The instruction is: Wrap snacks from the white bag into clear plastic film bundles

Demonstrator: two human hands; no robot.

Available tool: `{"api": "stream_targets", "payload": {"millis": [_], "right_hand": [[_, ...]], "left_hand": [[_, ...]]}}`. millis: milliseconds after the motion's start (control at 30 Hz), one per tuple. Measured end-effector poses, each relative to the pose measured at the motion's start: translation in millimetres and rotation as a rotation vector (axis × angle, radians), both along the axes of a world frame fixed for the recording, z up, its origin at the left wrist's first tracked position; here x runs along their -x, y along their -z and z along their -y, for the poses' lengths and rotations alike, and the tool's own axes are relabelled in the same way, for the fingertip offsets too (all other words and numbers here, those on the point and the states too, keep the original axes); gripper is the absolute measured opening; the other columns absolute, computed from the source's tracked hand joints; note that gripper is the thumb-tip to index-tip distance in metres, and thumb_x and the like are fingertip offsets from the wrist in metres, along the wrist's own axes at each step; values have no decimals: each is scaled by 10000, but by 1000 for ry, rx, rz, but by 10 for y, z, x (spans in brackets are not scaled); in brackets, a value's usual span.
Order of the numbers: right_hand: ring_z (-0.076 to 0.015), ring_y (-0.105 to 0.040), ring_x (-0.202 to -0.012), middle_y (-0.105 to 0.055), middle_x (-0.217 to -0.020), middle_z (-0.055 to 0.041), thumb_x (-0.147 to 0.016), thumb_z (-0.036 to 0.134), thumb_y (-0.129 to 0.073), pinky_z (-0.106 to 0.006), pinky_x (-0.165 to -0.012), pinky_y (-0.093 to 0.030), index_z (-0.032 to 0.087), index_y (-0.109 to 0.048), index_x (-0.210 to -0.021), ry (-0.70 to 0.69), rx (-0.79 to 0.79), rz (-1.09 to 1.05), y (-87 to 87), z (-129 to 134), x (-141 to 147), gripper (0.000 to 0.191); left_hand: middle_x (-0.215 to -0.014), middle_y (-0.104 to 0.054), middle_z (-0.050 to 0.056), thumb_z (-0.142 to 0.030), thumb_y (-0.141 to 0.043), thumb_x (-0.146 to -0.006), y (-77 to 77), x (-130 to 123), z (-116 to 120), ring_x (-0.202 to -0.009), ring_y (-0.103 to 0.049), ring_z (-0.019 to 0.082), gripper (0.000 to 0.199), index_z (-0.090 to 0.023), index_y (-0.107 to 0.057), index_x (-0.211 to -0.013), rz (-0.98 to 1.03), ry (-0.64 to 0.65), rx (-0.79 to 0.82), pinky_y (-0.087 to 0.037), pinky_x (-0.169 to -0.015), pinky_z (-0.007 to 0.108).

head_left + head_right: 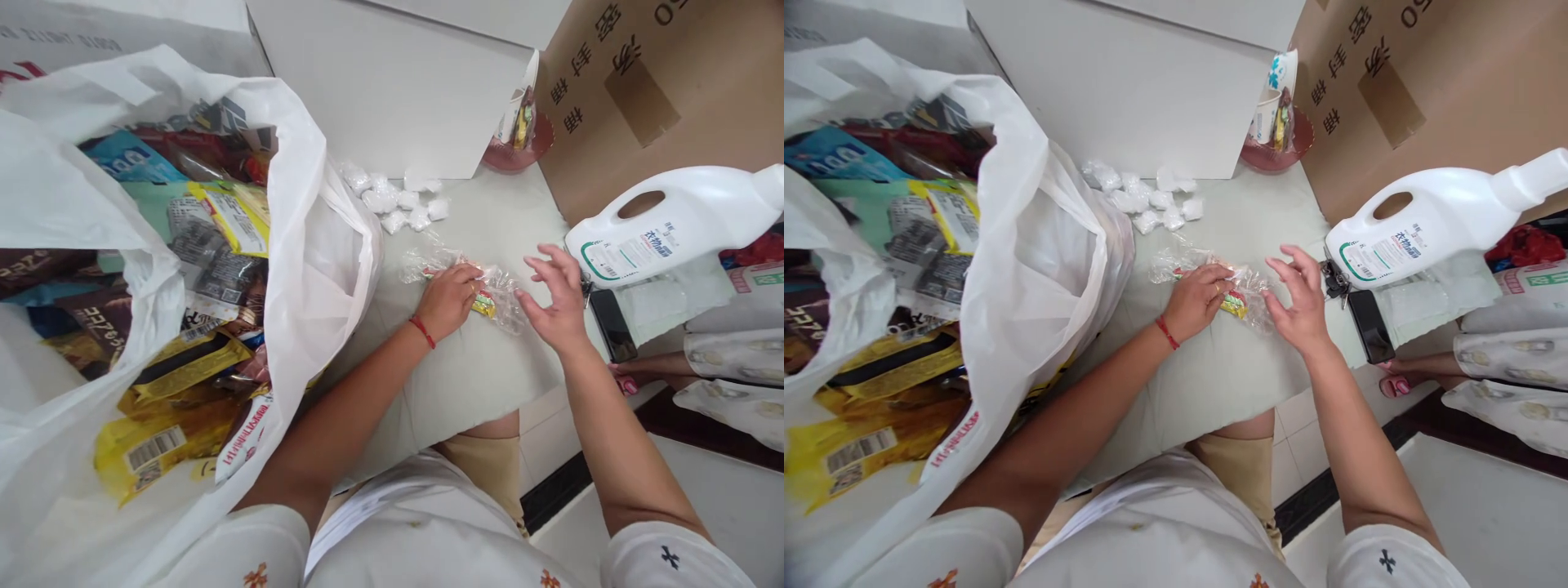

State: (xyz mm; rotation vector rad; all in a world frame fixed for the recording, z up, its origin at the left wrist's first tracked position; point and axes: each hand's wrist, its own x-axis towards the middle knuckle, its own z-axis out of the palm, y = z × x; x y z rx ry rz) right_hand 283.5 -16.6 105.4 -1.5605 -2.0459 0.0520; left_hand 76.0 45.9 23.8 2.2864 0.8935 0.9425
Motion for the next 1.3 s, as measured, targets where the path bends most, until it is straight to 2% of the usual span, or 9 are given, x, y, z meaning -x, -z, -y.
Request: {"api": "stream_targets", "payload": {"millis": [67,200,433,533,700,800,933,1100,1300], "right_hand": [[-325,-562,-1221,-572,-1465,-107,-939,348,-643,-512,-982,-500,296,-600,-1415,-50,48,159,2,-101,-40,481],[-261,-567,-988,-748,-1054,-44,-993,264,-594,-437,-864,-481,292,-750,-1112,-97,10,301,98,-210,-27,198],[-238,-557,-946,-757,-1002,-47,-981,229,-595,-424,-861,-436,280,-771,-1051,-82,51,236,311,185,-119,196],[-231,-596,-955,-745,-974,-55,-986,271,-548,-419,-888,-467,257,-761,-1001,-30,134,16,465,341,-255,214],[-260,-610,-1209,-707,-1216,-79,-1015,544,-413,-460,-1003,-483,267,-632,-1312,462,103,-511,531,90,-321,462],[-280,-630,-1195,-732,-1162,-84,-929,645,-544,-437,-999,-498,235,-682,-1238,401,400,-558,451,-152,-207,531],[-201,-672,-736,-686,-765,-12,-755,569,-781,-310,-657,-544,192,-714,-884,277,675,-598,272,-100,-50,404],[-146,-651,-555,-606,-689,45,-689,423,-841,-224,-425,-471,215,-613,-820,437,561,-819,73,96,199,335],[-85,-547,-462,-588,-592,50,-703,343,-813,-186,-411,-442,202,-597,-761,489,445,-1081,138,-347,722,264]], "left_hand": [[-1319,-697,89,-197,-481,-1020,-6,-16,7,-1293,-583,237,282,-194,-744,-1120,10,-15,-6,-473,-1084,435],[-1250,-716,95,-219,-468,-1035,2,-32,17,-1221,-611,237,288,-183,-703,-1198,69,-34,-27,-490,-1051,418],[-1273,-712,87,-297,-425,-1067,59,-25,10,-1233,-604,240,345,-214,-759,-1081,39,-44,-59,-485,-1015,422],[-1298,-703,88,-266,-445,-1054,77,-25,10,-1260,-594,246,333,-208,-772,-1036,-1,-39,-67,-475,-1019,425],[-1334,-684,91,-226,-450,-1040,55,-19,25,-1297,-569,249,320,-207,-769,-1062,-57,-26,-71,-458,-1030,420],[-1334,-683,91,-234,-454,-1041,36,-7,31,-1304,-561,249,318,-210,-770,-1070,-70,-24,-66,-447,-1047,421],[-1336,-687,83,-211,-482,-1026,9,8,34,-1309,-564,246,292,-215,-773,-1051,-83,-20,-62,-450,-1038,420],[-1320,-700,69,-146,-494,-997,-92,6,53,-1285,-588,256,293,-213,-779,-993,-116,12,-16,-462,-1017,431],[-1234,-740,54,-131,-513,-964,-194,19,59,-1237,-631,244,275,-224,-771,-960,-106,-28,36,-312,-1207,517]]}}
